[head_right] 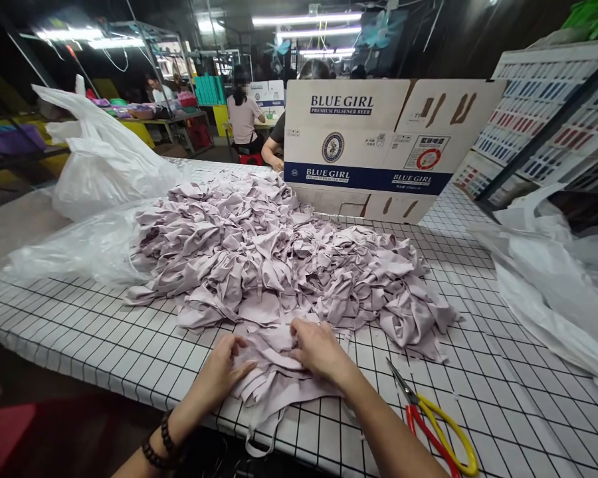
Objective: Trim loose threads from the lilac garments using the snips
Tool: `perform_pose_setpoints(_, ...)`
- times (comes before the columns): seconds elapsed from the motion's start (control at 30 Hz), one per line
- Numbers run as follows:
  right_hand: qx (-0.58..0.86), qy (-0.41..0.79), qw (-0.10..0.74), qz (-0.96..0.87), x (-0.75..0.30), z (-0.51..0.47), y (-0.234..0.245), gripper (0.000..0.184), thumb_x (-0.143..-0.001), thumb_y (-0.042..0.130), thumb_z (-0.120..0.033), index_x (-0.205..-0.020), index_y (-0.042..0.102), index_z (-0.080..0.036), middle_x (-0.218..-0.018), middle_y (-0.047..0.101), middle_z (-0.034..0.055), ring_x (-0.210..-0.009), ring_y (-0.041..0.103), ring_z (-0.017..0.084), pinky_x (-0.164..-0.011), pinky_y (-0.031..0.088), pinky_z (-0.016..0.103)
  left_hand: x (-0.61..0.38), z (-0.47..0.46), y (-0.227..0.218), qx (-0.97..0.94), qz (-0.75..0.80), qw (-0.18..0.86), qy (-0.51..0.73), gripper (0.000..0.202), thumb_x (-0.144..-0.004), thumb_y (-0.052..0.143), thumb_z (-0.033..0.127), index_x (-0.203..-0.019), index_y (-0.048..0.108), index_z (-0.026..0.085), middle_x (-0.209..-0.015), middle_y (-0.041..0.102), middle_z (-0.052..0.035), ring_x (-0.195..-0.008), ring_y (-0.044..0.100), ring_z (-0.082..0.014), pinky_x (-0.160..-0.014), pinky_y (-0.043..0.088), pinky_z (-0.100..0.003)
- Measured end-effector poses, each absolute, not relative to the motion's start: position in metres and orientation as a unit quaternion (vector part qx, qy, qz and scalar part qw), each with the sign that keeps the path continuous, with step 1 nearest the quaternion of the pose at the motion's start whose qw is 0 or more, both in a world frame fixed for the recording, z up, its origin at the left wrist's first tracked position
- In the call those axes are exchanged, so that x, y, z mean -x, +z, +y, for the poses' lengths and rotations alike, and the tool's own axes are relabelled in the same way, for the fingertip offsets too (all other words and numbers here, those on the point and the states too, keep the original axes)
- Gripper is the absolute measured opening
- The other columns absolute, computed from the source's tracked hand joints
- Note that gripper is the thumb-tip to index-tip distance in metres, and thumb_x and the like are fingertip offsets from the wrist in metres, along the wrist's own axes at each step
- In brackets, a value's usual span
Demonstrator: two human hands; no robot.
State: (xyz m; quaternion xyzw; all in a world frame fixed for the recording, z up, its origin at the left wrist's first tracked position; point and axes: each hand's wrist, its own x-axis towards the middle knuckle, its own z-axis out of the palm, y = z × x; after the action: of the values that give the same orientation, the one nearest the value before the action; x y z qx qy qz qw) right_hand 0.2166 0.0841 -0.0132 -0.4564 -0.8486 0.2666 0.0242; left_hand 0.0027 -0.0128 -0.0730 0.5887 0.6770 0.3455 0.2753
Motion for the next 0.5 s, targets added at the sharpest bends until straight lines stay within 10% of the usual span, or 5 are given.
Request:
perform_pose_setpoints(0.33,0.437,0.304,0.003,-0.846,-0.247,0.078,-0.007,0.004,-0.077,0.060,-0.021,-0.073,0.061,-0.020,-0.082,0.066,0.0013,-0.078,0.059,0.020,-0.076,0.040,0.033,0.016,-0.011,-0.064,-0.614,0.654,0.383,0.221,0.017,-0.071,0.068,0.026,-0.084,0.061,0.018,-0.063,0.049,0.0050,-0.061,0.048,-0.0147,-0.058,0.036,-0.024)
perform_pose_setpoints(0.5,0.421,0.400,0.094,-0.809,-0.277,0.097,0.025,0.022,-0.088,0.050,-0.038,-0.078,0.058,-0.020,-0.088,0.062,0.0016,-0.079,0.058,0.016,-0.071,0.045,0.027,0.017,-0.010,-0.049,-0.660,0.568,0.390,0.300,0.014,-0.073,0.068,0.032,-0.073,0.064,0.019,-0.095,0.062,-0.0068,-0.095,0.055,-0.0232,-0.086,0.042,-0.033)
